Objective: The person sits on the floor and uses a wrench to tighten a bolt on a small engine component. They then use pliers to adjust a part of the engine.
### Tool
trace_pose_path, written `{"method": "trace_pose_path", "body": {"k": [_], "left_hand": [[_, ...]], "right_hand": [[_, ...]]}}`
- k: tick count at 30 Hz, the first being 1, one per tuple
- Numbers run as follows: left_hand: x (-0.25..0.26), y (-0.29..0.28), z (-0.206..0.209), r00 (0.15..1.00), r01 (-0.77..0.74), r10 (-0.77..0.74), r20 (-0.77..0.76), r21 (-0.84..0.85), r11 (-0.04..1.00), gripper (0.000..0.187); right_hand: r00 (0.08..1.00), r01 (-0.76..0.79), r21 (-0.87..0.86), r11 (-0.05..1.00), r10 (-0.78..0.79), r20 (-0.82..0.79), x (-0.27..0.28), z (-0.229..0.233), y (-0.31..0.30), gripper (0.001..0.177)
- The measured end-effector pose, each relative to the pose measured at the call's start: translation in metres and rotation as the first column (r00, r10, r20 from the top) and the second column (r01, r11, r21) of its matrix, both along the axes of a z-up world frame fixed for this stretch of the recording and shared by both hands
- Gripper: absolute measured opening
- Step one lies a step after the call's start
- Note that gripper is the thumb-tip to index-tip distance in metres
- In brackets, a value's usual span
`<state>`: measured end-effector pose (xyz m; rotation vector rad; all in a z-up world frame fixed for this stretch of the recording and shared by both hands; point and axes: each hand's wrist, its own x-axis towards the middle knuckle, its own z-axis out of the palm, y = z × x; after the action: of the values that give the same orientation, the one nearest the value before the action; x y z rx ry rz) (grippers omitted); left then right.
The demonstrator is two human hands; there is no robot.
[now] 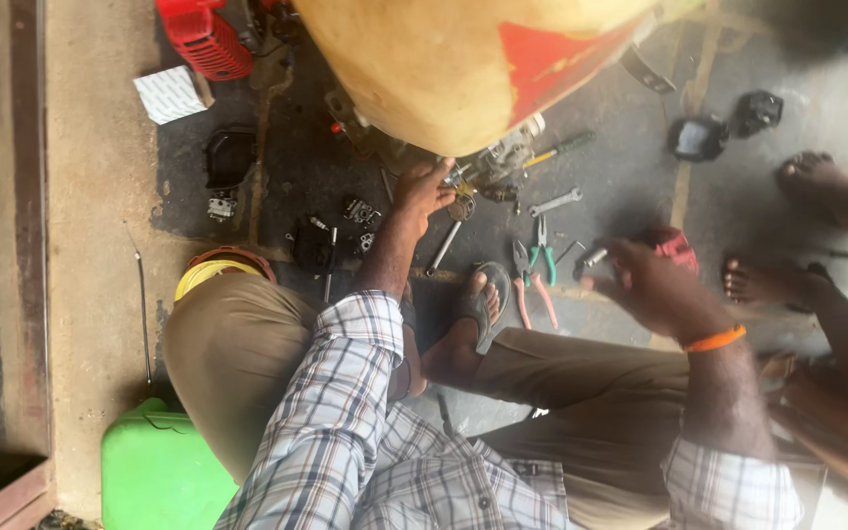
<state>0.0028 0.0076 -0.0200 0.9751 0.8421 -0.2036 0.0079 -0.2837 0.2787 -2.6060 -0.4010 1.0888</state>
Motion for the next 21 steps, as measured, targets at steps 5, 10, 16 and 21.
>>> {"method": "trace_pose_path", "body": {"k": [5,10,16,21], "left_hand": [[-0.003,0.005,0.002,0.999,0.028,-0.027,0.025,-0.05,0.998,0.061],[0.003,0.004,0.007,0.999,0.036,-0.035,-0.014,0.022,0.999,0.054],[0.011,-0.004,0.015,0.999,0.014,-0.014,0.042,-0.008,1.0,0.047],[0.014,-0.004,0.018,0.999,-0.006,0.006,-0.032,0.009,1.0,0.045]], "right_hand": [[0.987,0.147,-0.036,0.988,-0.149,-0.062,0.01,0.001,-0.003,0.069],[1.0,0.032,0.075,0.997,-0.031,-0.003,0.01,0.001,0.003,0.07],[0.998,-0.05,0.025,0.998,0.049,0.031,0.008,-0.004,0.003,0.067],[0.999,-0.039,-0.003,0.999,0.039,0.013,0.011,-0.006,0.01,0.067]]}}
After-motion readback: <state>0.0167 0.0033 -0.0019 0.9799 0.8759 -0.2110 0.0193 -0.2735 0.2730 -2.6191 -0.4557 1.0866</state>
